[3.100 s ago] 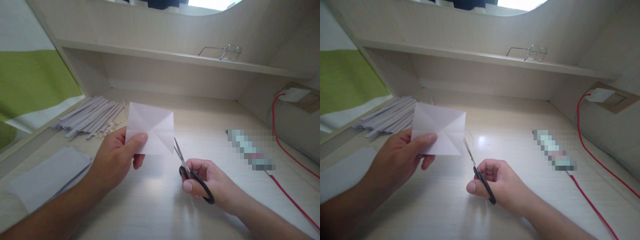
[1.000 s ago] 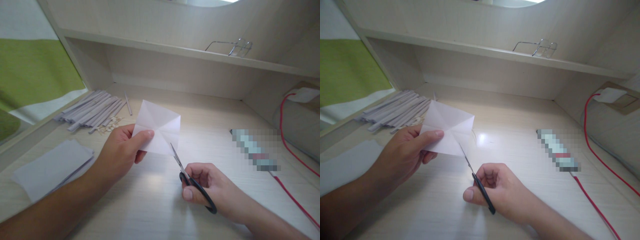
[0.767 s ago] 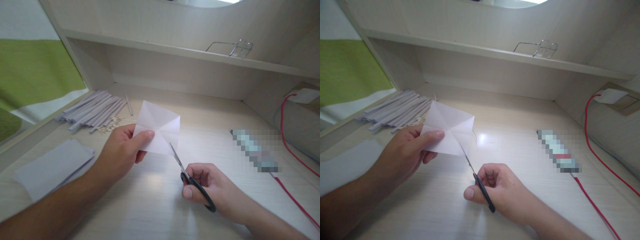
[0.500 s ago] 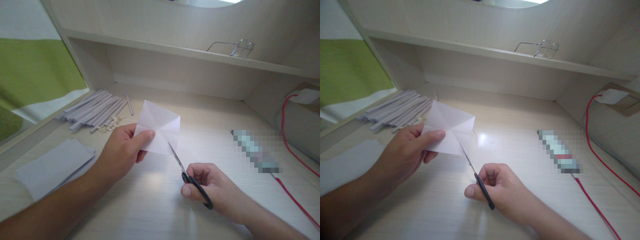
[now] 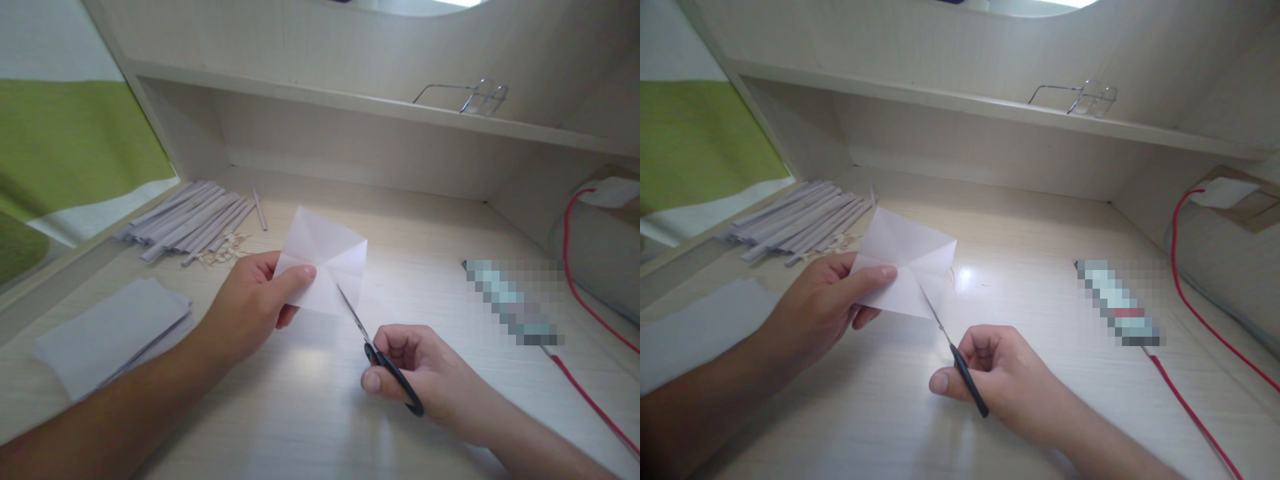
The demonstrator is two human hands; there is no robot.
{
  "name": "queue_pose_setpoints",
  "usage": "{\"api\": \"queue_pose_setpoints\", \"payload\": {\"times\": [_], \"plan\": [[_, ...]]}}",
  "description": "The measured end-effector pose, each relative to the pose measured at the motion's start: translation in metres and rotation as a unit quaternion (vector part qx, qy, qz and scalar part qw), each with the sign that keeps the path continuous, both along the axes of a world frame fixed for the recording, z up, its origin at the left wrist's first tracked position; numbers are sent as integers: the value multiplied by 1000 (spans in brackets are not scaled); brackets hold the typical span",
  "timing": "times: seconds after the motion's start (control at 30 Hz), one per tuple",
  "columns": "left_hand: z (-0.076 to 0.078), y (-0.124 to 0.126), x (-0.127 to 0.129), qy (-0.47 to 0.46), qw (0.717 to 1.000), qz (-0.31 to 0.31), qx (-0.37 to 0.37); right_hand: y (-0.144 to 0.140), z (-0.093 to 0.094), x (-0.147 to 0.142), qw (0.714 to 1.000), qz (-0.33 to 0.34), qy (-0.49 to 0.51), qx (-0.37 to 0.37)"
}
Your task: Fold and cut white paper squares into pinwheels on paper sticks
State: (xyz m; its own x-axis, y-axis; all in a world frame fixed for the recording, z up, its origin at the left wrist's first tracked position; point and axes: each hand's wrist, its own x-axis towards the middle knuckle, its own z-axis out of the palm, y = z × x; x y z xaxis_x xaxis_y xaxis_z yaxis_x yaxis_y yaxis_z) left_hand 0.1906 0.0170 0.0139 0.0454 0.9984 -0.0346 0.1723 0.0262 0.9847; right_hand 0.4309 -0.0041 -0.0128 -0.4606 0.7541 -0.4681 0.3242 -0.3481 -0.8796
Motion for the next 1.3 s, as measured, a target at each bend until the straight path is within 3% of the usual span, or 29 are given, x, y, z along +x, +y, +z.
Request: {"api": "queue_pose_setpoints", "payload": {"times": [0.3,1.07,1.3], "plan": [[1,-2,9,23,999,-29,-18,0,3,1,998,12,57,-15],[-8,1,6,-38,997,-50,-34,0,1,1,1000,12,12,19],[-9,2,6,-18,998,-44,-32,1,-2,1,1000,7,4,23]]}}
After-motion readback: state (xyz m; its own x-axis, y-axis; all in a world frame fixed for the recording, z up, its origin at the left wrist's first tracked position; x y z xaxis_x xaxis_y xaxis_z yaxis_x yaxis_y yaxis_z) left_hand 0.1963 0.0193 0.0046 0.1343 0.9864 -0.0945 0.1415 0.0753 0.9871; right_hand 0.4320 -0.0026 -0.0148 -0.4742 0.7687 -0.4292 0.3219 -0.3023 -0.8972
